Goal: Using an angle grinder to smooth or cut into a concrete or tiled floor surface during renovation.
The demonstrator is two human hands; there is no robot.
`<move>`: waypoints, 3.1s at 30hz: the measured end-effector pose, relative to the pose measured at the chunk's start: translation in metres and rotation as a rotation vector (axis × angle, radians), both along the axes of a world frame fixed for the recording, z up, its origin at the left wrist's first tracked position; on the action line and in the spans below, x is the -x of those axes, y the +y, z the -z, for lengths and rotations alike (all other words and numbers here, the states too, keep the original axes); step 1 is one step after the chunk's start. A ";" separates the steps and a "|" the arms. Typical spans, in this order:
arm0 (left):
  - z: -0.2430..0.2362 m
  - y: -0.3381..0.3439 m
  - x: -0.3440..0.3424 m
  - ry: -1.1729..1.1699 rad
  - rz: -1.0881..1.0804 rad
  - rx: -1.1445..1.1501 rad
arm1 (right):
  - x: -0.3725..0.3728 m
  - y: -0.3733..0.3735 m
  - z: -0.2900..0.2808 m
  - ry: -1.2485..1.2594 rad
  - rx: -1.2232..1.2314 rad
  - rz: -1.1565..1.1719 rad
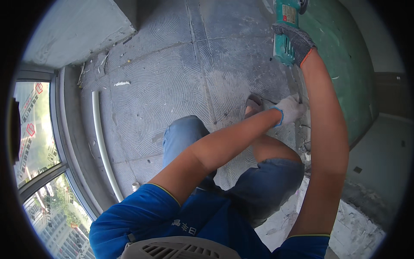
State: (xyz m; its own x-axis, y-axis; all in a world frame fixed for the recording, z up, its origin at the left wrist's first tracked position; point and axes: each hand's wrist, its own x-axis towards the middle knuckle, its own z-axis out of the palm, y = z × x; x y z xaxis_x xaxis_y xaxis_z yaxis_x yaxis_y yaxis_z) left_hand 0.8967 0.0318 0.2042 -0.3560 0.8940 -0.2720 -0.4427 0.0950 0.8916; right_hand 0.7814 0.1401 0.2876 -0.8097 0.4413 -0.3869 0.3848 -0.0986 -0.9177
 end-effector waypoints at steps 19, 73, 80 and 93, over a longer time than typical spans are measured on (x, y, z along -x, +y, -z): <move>0.040 -0.025 -0.124 -0.912 0.249 -0.487 | -0.066 0.022 0.080 -0.068 -0.195 -0.050; 0.250 -0.217 0.117 -0.580 -1.071 0.324 | 0.079 -0.241 0.393 -0.341 0.209 -0.513; 0.245 -0.211 0.111 -0.595 -1.139 0.377 | 0.078 -0.246 0.417 -0.355 0.265 -0.479; 0.260 -0.229 0.107 -0.587 -1.156 0.470 | 0.062 -0.258 0.399 -0.350 0.368 -0.454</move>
